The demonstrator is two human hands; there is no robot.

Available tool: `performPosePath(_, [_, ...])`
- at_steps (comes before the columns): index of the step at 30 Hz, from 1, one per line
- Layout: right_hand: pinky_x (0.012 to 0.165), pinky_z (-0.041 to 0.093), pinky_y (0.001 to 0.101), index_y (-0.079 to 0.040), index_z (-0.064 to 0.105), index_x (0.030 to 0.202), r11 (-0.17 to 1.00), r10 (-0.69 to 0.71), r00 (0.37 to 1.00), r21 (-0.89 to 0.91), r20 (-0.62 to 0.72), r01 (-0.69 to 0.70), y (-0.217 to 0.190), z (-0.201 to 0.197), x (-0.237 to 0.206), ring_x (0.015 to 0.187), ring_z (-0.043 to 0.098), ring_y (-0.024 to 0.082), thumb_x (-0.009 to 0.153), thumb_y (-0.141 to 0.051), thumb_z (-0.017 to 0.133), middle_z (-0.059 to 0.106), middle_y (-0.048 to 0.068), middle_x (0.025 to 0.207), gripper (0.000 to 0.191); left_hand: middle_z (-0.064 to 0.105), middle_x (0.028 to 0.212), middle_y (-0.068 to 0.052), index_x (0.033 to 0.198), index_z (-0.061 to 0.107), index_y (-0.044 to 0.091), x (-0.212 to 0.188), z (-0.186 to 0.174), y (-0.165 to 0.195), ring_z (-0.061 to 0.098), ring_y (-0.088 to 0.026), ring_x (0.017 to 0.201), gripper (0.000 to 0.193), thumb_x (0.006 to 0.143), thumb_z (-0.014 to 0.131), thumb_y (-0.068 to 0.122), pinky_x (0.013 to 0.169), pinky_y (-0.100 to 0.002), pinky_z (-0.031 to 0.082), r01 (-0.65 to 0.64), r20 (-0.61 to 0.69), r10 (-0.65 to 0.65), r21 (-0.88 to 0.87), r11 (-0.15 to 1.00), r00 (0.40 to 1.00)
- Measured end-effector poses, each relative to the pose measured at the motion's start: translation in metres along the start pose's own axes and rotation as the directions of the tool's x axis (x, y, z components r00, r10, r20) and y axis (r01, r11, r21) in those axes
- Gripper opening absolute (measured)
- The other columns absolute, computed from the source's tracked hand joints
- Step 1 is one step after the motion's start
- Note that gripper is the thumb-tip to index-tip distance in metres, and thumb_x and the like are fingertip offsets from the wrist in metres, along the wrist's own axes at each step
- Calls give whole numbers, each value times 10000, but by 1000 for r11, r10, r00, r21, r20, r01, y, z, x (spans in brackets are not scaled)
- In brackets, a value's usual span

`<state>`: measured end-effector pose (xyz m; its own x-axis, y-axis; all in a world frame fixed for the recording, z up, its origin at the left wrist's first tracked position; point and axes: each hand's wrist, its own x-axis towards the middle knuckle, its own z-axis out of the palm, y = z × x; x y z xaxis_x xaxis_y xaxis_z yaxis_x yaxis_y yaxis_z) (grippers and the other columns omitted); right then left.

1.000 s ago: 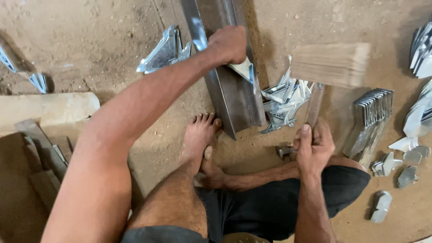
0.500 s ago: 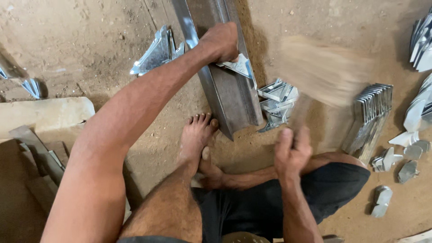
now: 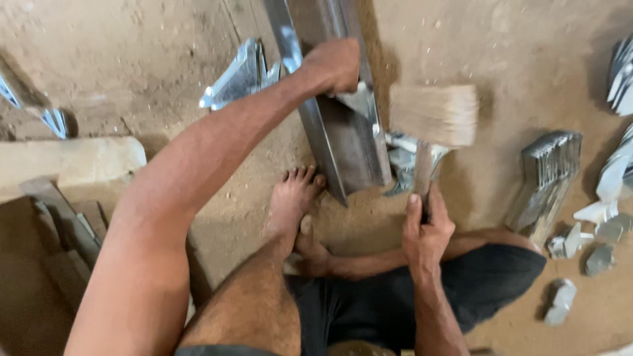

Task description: The person sits on the ground and bends small flat metal pieces one at a time over the edge of a heavy metal beam, holding each piece in place with one hand and striking it with a wooden mallet held in the other hand. Finished pieces are set aside in a pile and a new piece is taken from a stack.

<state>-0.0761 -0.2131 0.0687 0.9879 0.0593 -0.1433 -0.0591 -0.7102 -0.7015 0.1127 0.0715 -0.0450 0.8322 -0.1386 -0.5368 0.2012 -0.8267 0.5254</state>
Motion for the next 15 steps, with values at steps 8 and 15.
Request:
performPosePath(8, [718, 561, 406, -39, 637, 1366, 964, 89, 995, -248, -36, -95, 8, 0, 6, 731, 707, 282, 972, -164, 728, 716, 179, 904, 423, 716, 956, -270, 877, 776, 22, -54, -27, 23, 713, -415, 911, 164, 734, 743, 95, 789, -486, 584, -193, -232, 177, -46, 980, 956])
performPosePath(15, [1125, 403, 482, -59, 694, 1139, 868, -481, 869, -80, 112, 491, -38, -1, 18, 1321, 532, 333, 745, -40, 800, 655, 139, 1325, 409, 723, 917, -137, 947, 705, 53, -233, 2, 74, 721, -269, 886, 261, 770, 759, 237, 753, -427, 607, -574, -313, 665, 341, 745, 678])
